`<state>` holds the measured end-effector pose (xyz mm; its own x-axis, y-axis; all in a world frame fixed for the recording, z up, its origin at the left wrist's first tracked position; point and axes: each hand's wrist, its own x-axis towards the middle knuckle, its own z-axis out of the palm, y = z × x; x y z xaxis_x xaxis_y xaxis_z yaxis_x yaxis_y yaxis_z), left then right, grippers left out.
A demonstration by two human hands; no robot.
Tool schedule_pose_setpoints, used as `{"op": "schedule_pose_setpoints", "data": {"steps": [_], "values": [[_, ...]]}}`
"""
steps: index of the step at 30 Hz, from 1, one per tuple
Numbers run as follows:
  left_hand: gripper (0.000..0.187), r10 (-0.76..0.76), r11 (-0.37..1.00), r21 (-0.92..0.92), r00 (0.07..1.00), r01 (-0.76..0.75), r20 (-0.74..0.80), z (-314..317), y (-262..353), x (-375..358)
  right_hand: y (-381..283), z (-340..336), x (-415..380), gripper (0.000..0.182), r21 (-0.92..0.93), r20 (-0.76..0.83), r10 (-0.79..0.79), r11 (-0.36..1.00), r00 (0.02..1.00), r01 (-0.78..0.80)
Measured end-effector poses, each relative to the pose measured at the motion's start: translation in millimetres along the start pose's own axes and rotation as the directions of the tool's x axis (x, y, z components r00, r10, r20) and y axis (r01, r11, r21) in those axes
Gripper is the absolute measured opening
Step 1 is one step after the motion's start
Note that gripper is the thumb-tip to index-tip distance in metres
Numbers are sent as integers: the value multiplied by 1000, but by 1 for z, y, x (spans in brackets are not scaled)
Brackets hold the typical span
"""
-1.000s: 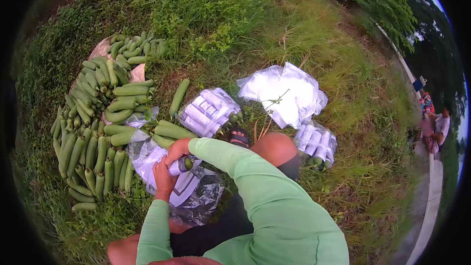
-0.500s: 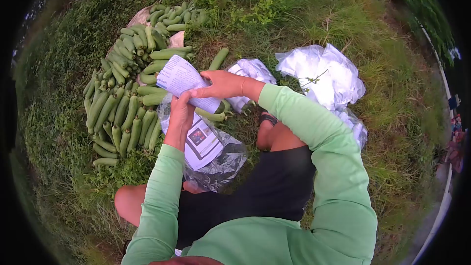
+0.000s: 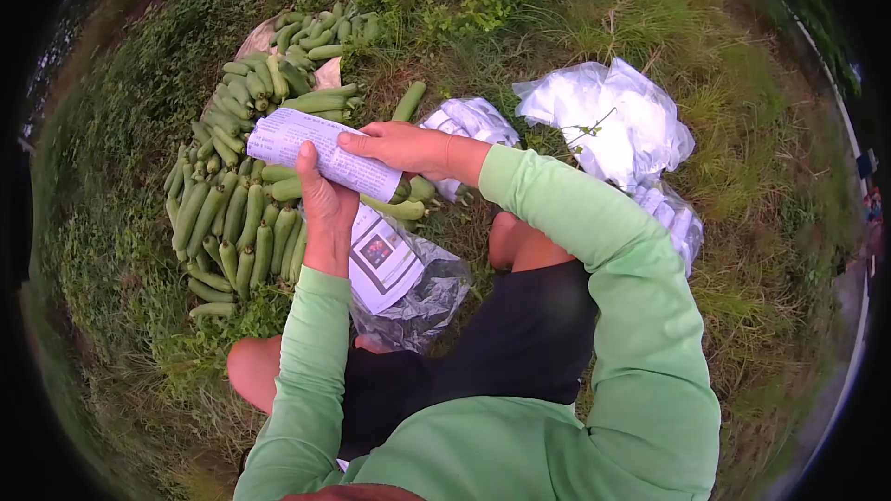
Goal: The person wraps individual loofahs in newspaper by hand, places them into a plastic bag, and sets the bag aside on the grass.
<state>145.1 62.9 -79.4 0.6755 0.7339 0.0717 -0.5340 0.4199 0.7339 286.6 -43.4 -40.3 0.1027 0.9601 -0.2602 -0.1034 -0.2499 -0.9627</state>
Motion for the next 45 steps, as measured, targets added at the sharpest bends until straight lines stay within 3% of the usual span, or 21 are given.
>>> {"op": "schedule_pose_setpoints", "data": {"steps": [3,5,6,8,9,12,14,15,16,18,22,25,27,29,32,34,38,42,45], "values": [[73,64,996,-62,998,-63,10,2,4,4,3,12,6,74,34,-30,-109,993,994,110],[74,65,998,-8,996,-65,55,6,10,3,-9,16,-8,74,114,138,-11,993,990,-5],[75,35,999,-18,997,-33,75,3,12,6,-13,14,-15,71,132,217,-46,991,975,17],[75,11,1000,-1,996,-11,88,-3,16,14,-13,8,-10,77,68,141,-73,996,987,64],[75,18,999,30,997,-20,79,0,16,19,-23,7,-18,78,31,4,-62,998,998,62],[71,-15,997,71,1000,13,20,27,19,24,-26,-15,-16,76,-339,-175,-284,916,943,213],[60,-77,996,34,996,78,-54,38,12,26,-25,-27,-20,76,-656,-239,-463,725,854,210],[55,-104,994,18,990,106,-92,43,9,27,-26,-32,-23,76,-707,-223,-495,675,840,210],[63,-121,993,11,992,121,-43,44,5,28,-26,-37,-26,76,-752,-205,-526,624,825,212],[61,-157,987,-26,987,156,-36,45,-4,34,-26,-47,-33,76,-804,-162,-540,558,826,207],[60,-144,989,-17,990,144,4,63,-17,39,-39,-72,-68,77,-738,-166,-272,671,948,63],[58,-196,980,41,976,193,94,87,-41,48,-10,-106,-83,72,-562,-253,-315,818,915,126],[59,-326,945,107,923,310,205,97,-67,65,18,-127,-98,66,-398,-390,-279,911,878,113],[66,-472,873,242,858,423,203,97,-100,83,54,-149,-117,61,-154,-533,-170,983,829,102],[88,-488,696,620,872,361,41,101,-147,95,131,-176,-144,67,149,-714,28,982,699,113],[74,-473,570,795,874,209,109,88,-187,111,189,-185,-161,63,305,-772,173,945,611,119],[44,-446,255,936,829,-245,338,65,-269,140,277,-180,-181,58,505,-742,363,855,563,114],[41,-422,83,770,678,-633,602,57,-341,151,299,-164,-178,49,632,-694,451,755,561,174],[35,-644,-334,680,685,-652,341,66,-357,146,327,-167,-165,47,657,-686,471,729,555,193]]}}
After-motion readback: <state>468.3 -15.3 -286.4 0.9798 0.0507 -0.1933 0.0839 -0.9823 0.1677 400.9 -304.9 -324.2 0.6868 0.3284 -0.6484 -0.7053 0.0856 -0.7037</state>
